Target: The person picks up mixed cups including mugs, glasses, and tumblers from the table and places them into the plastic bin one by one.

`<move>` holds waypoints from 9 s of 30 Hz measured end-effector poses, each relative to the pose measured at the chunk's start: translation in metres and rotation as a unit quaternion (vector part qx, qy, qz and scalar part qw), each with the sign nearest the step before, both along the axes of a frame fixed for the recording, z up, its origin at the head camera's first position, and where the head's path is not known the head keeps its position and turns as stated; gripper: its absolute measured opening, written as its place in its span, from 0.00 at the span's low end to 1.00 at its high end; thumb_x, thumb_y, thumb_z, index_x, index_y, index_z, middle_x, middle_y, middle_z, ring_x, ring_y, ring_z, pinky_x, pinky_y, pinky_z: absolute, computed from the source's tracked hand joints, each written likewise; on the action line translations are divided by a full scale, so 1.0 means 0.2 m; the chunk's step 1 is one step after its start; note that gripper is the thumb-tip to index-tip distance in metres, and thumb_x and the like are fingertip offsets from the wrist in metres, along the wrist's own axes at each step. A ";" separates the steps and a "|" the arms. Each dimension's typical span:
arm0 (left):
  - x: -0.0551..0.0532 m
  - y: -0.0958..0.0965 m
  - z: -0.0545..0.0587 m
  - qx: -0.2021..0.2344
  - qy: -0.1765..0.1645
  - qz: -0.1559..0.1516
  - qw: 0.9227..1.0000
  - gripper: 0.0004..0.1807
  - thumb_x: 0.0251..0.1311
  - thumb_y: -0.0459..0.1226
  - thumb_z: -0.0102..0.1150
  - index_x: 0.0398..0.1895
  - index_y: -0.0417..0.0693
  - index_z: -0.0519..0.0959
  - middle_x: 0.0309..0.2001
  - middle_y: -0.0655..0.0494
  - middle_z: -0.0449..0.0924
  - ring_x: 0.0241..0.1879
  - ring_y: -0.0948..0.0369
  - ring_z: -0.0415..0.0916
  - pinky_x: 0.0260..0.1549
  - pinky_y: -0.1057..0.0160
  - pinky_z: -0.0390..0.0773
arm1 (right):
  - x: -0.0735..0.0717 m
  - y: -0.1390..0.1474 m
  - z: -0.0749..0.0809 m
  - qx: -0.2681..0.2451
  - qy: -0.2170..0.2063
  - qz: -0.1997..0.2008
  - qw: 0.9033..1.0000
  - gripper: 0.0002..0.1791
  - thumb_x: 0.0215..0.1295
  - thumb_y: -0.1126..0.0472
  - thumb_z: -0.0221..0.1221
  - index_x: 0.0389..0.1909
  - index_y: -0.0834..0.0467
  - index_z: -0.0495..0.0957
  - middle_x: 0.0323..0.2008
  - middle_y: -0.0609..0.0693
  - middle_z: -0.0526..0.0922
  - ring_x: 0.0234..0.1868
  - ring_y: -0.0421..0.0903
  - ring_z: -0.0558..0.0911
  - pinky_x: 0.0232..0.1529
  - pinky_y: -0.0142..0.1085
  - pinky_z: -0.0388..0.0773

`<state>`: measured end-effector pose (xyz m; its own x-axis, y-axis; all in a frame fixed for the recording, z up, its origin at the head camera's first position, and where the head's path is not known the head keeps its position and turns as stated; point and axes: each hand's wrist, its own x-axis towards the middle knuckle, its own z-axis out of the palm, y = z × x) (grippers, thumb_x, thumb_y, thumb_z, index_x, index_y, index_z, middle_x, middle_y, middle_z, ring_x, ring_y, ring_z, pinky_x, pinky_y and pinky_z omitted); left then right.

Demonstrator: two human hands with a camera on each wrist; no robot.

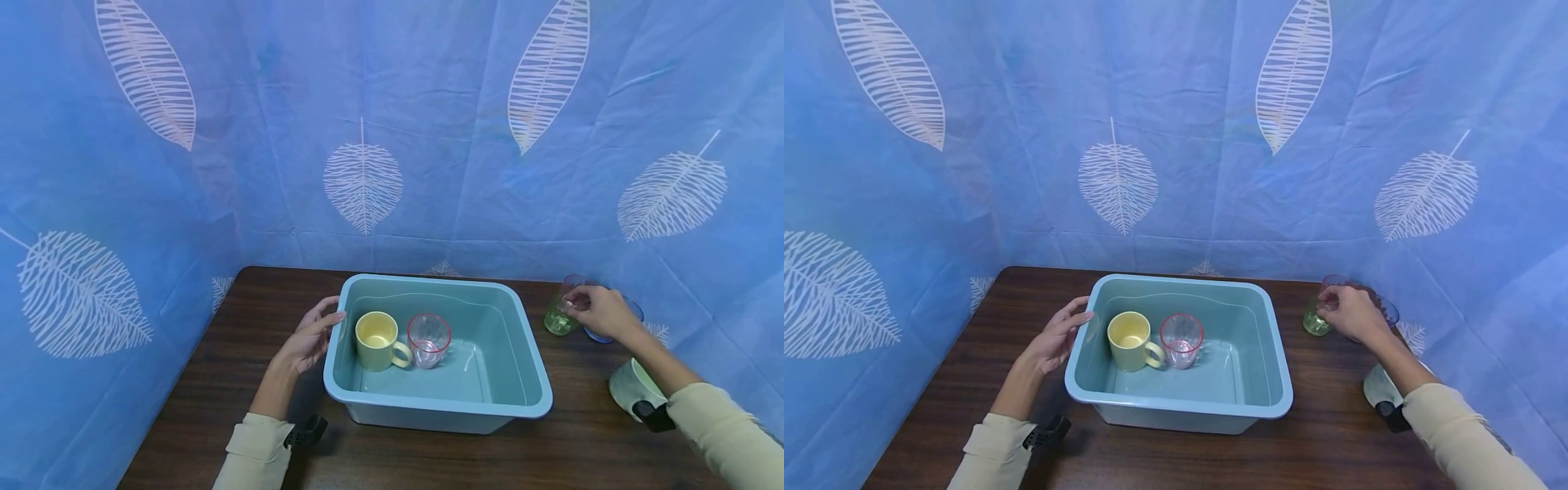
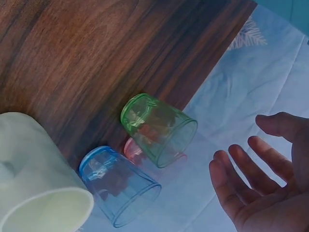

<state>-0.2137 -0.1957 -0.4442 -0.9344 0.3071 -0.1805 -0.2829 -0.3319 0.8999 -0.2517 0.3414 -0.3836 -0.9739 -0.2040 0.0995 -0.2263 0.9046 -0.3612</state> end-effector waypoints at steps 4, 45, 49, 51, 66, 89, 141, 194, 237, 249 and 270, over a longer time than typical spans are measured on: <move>0.01 0.01 0.00 0.001 0.000 0.000 1.000 0.25 0.78 0.34 0.50 0.73 0.45 0.58 0.38 0.54 0.85 0.28 0.64 0.87 0.24 0.71 0.85 | -0.02 0.03 -0.04 0.005 -0.009 -0.007 1.000 0.16 0.64 0.64 0.65 0.46 0.73 0.81 0.37 0.66 0.86 0.38 0.62 0.86 0.36 0.54 0.85; 0.00 -0.01 0.00 -0.003 -0.001 0.004 1.000 0.27 0.78 0.36 0.53 0.74 0.46 0.58 0.42 0.53 0.85 0.31 0.63 0.88 0.27 0.72 0.85 | -0.15 0.25 -0.19 0.014 -0.035 -0.082 0.996 0.32 0.62 0.59 0.68 0.58 0.78 0.71 0.45 0.75 0.80 0.39 0.68 0.81 0.33 0.56 0.81; 0.00 -0.01 0.00 0.000 0.002 0.002 1.000 0.26 0.78 0.35 0.52 0.74 0.46 0.59 0.42 0.53 0.85 0.32 0.63 0.89 0.27 0.71 0.86 | -0.15 0.24 -0.20 0.018 -0.037 -0.078 0.996 0.34 0.62 0.59 0.68 0.59 0.79 0.69 0.49 0.77 0.79 0.45 0.73 0.79 0.41 0.62 0.80; 0.00 0.00 -0.01 0.001 0.003 0.001 1.000 0.26 0.78 0.35 0.52 0.74 0.46 0.59 0.41 0.53 0.85 0.31 0.63 0.88 0.26 0.72 0.85 | -0.15 0.24 -0.22 0.020 -0.039 -0.082 0.996 0.35 0.62 0.59 0.68 0.60 0.80 0.67 0.50 0.78 0.77 0.48 0.75 0.78 0.44 0.64 0.79; -0.01 0.00 -0.02 -0.005 0.006 0.002 1.000 0.27 0.78 0.36 0.53 0.74 0.45 0.59 0.42 0.53 0.85 0.32 0.63 0.88 0.29 0.70 0.87 | -0.16 0.20 -0.26 0.022 -0.072 -0.112 0.991 0.46 0.62 0.52 0.69 0.67 0.79 0.59 0.56 0.83 0.71 0.55 0.82 0.72 0.50 0.72 0.76; 0.00 0.00 -0.05 -0.019 -0.002 0.009 1.000 0.29 0.77 0.38 0.55 0.75 0.45 0.58 0.42 0.54 0.84 0.28 0.65 0.86 0.26 0.73 0.84 | -0.16 0.19 -0.35 0.025 -0.072 -0.138 0.988 0.50 0.61 0.49 0.71 0.67 0.78 0.56 0.55 0.84 0.70 0.53 0.82 0.74 0.45 0.72 0.78; 0.02 0.01 -0.03 -0.007 0.015 0.002 1.000 0.27 0.79 0.36 0.51 0.75 0.43 0.57 0.37 0.55 0.84 0.23 0.67 0.83 0.21 0.75 0.81 | -0.04 0.14 -0.36 -0.058 -0.072 -0.143 0.985 0.54 0.62 0.41 0.70 0.66 0.84 0.61 0.60 0.84 0.70 0.58 0.79 0.72 0.56 0.68 0.77; 0.00 0.01 -0.05 0.003 0.012 0.009 1.000 0.28 0.78 0.36 0.51 0.76 0.42 0.57 0.35 0.56 0.85 0.24 0.67 0.84 0.21 0.75 0.82 | 0.02 0.07 -0.23 -0.347 -0.060 -0.145 0.925 0.49 0.71 0.49 0.66 0.78 0.69 0.48 0.49 0.33 0.72 0.41 0.22 0.73 0.40 0.20 0.80; 0.01 0.02 -0.05 -0.002 0.020 0.010 1.000 0.27 0.78 0.36 0.52 0.75 0.42 0.58 0.41 0.54 0.85 0.30 0.65 0.87 0.26 0.72 0.86 | 0.07 -0.05 -0.14 -0.357 0.037 -0.145 0.922 0.43 0.71 0.50 0.66 0.80 0.57 0.59 0.46 0.27 0.74 0.63 0.40 0.74 0.52 0.16 0.73; 0.01 0.02 -0.04 0.000 0.015 0.009 1.000 0.28 0.78 0.37 0.52 0.75 0.42 0.57 0.36 0.55 0.84 0.24 0.67 0.84 0.20 0.75 0.81 | 0.07 -0.09 -0.11 -0.425 0.057 -0.096 0.898 0.38 0.70 0.61 0.67 0.77 0.58 0.63 0.45 0.29 0.80 0.43 0.25 0.79 0.28 0.25 0.81; 0.00 0.01 -0.04 0.008 0.017 0.007 1.000 0.27 0.78 0.35 0.51 0.74 0.42 0.58 0.34 0.56 0.84 0.25 0.67 0.85 0.22 0.74 0.82 | 0.10 -0.17 -0.03 -0.504 0.037 -0.035 0.862 0.27 0.68 0.65 0.67 0.62 0.40 0.73 0.47 0.34 0.83 0.38 0.31 0.82 0.24 0.27 0.81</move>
<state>-0.2127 -0.1929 -0.4515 -0.9442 0.2965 -0.1435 -0.2473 -0.3503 0.9034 -0.2314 0.3079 -0.3899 -0.9635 0.0820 0.2547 -0.2405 0.1516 -0.9587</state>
